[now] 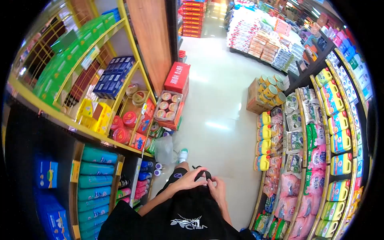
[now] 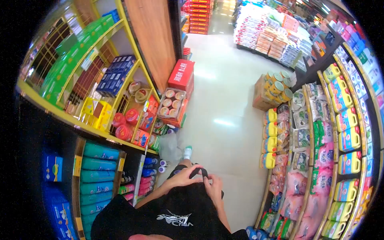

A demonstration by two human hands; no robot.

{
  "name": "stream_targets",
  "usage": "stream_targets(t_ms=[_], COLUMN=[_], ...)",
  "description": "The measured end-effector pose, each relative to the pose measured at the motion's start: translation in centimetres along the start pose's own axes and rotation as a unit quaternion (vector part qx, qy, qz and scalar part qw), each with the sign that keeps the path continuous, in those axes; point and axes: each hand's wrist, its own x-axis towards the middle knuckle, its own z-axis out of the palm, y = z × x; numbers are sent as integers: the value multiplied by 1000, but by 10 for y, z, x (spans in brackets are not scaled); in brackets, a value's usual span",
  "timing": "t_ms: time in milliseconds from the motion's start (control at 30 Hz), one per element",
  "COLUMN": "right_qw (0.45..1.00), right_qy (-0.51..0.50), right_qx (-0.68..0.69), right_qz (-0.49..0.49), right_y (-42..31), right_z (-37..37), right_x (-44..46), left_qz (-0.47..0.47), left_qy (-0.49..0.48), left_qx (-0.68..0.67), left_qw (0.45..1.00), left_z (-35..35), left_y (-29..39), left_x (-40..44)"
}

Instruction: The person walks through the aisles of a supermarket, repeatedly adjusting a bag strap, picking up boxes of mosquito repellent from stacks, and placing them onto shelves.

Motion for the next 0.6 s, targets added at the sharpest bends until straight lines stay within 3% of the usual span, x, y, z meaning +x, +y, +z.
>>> stream_targets(t_ms=[167, 333, 400, 433, 467, 533, 600], right_qw=[989, 964, 960, 941, 943, 946, 938], right_qy=[-112, -241, -212, -196, -218, -259, -262], right_qx=[-40, -65, 155, 261, 232, 174, 180], right_qz=[88, 95, 96, 94, 92, 84, 138], right_y=[-14, -1, -37, -53, -52, -51, -62], right_z=[-6, 15, 15, 13, 15, 21, 13], right_x=[33, 82, 112, 125, 138, 172, 199], left_qz=[47, 32, 11, 14, 36, 81, 29], left_qy=[25, -45, -90, -56, -11, 83, 71], left_qx=[-38, -302, -386, -285, -137, 167, 165], left_qw=[998, 952, 918, 957, 990, 979, 983], left_z=[-25, -71, -92, -101, -110, -129, -142], left_y=[6, 28, 43, 54, 57, 50, -7], left_x=[28, 48, 59, 66, 75, 91, 111])
